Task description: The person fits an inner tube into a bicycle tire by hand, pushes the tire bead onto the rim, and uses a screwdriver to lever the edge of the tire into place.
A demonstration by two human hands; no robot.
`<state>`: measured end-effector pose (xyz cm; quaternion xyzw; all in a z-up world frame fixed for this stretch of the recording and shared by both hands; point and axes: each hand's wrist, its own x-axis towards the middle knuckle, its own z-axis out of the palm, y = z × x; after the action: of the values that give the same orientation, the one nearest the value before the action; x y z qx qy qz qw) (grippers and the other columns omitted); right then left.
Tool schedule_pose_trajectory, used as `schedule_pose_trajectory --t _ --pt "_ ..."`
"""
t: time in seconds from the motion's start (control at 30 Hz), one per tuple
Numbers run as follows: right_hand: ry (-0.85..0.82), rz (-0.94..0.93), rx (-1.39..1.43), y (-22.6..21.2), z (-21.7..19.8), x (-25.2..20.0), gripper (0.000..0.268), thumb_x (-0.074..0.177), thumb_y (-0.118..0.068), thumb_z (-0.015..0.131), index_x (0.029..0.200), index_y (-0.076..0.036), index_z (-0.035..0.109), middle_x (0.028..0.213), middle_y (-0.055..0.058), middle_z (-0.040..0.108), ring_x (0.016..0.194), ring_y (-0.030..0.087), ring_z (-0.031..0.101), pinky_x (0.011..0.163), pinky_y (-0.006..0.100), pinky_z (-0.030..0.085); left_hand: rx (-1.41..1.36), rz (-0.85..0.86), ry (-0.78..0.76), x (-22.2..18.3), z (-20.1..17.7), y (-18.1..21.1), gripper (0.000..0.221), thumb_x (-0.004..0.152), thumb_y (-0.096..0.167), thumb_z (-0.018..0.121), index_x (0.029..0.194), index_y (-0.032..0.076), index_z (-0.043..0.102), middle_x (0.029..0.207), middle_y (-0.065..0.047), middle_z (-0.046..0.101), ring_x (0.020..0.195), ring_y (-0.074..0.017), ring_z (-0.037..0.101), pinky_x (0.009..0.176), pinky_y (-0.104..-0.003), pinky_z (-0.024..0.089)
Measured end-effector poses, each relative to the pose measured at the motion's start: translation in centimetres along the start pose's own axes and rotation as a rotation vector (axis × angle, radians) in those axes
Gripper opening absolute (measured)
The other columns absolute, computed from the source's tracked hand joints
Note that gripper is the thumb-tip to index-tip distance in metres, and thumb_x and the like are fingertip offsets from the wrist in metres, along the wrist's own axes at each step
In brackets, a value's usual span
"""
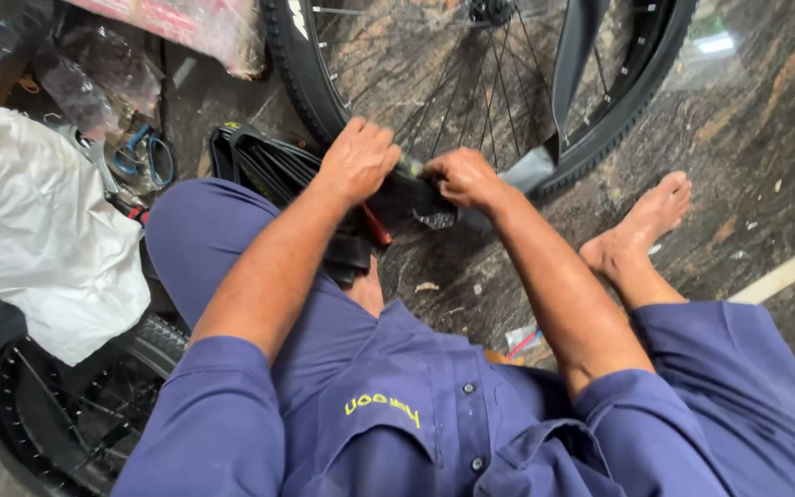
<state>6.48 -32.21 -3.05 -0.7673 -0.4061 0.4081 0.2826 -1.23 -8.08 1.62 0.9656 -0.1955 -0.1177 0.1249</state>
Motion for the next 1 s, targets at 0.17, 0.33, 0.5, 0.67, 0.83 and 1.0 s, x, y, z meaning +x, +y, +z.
schedule_pose_trajectory --t 0.17,0.33,0.5,0.67,0.83,1.0 --pt "-0.225 0.358 0.348 -3.4 -0.5 0.4 0.061 0.086 -0.052 0.079 0.129 -0.011 0.064 0.118 0.018 0.07 0.111 0.035 0.066 0.095 0.045 0.049 -0.013 -0.031 -0.203 0.5 1.5 0.0 0.013 0.095 0.018 0.053 0.09 0.019 0.065 0.076 -0.005 0.072 0.075 -0.0243 0.07 0.081 -0.039 0.043" --pt "-0.232 0.259 -0.019 -5.8 0.7 2.0 0.082 0.06 -0.055 0.092 0.124 -0.011 0.066 0.107 0.019 0.073 0.103 0.041 0.067 0.088 0.051 0.052 0.036 -0.054 -0.299 0.8 3.9 0.5 0.014 0.096 0.021 0.052 0.091 0.02 0.065 0.078 -0.005 0.075 0.074 -0.0244 0.073 0.076 -0.039 0.045" --pt "-0.101 0.223 -0.051 -4.5 1.6 0.5 0.077 0.067 -0.049 0.089 0.129 -0.012 0.062 0.098 0.018 0.073 0.095 0.042 0.068 0.078 0.053 0.054 0.017 -0.039 -0.27 0.7 4.5 1.0 0.014 0.096 0.021 0.052 0.094 0.019 0.066 0.081 -0.005 0.076 0.075 -0.0249 0.073 0.076 -0.042 0.047" --pt "-0.343 0.239 -0.186 -0.5 1.0 -1.5 0.042 0.074 -0.045 0.085 0.103 -0.017 0.075 0.097 0.01 0.076 0.095 0.035 0.072 0.08 0.048 0.057 0.225 -0.05 -0.579 2.5 -1.7 -1.6 0.02 0.091 0.023 0.058 0.096 0.021 0.077 0.094 -0.005 0.075 0.099 -0.0287 0.07 0.093 -0.049 0.045" --pt "-0.397 0.335 -0.558 6.3 -3.9 -7.7 0.021 0.088 -0.031 0.067 0.095 -0.015 0.078 0.097 0.012 0.076 0.094 0.034 0.074 0.077 0.048 0.059 0.467 0.098 0.073 2.6 -7.6 -5.9 0.016 0.071 0.027 0.064 0.078 0.025 0.079 0.08 0.001 0.075 0.096 -0.0204 0.072 0.103 -0.059 0.045" --pt "-0.033 0.218 -1.089 6.0 -11.0 -13.4 0.017 0.076 -0.035 0.066 0.086 -0.025 0.077 0.092 0.001 0.072 0.099 0.025 0.067 0.091 0.049 0.054 0.156 0.103 -0.416 3.7 -4.7 2.2 0.011 0.078 0.023 0.07 0.076 0.016 0.078 0.076 -0.007 0.075 0.077 -0.0293 0.073 0.083 -0.053 0.053"
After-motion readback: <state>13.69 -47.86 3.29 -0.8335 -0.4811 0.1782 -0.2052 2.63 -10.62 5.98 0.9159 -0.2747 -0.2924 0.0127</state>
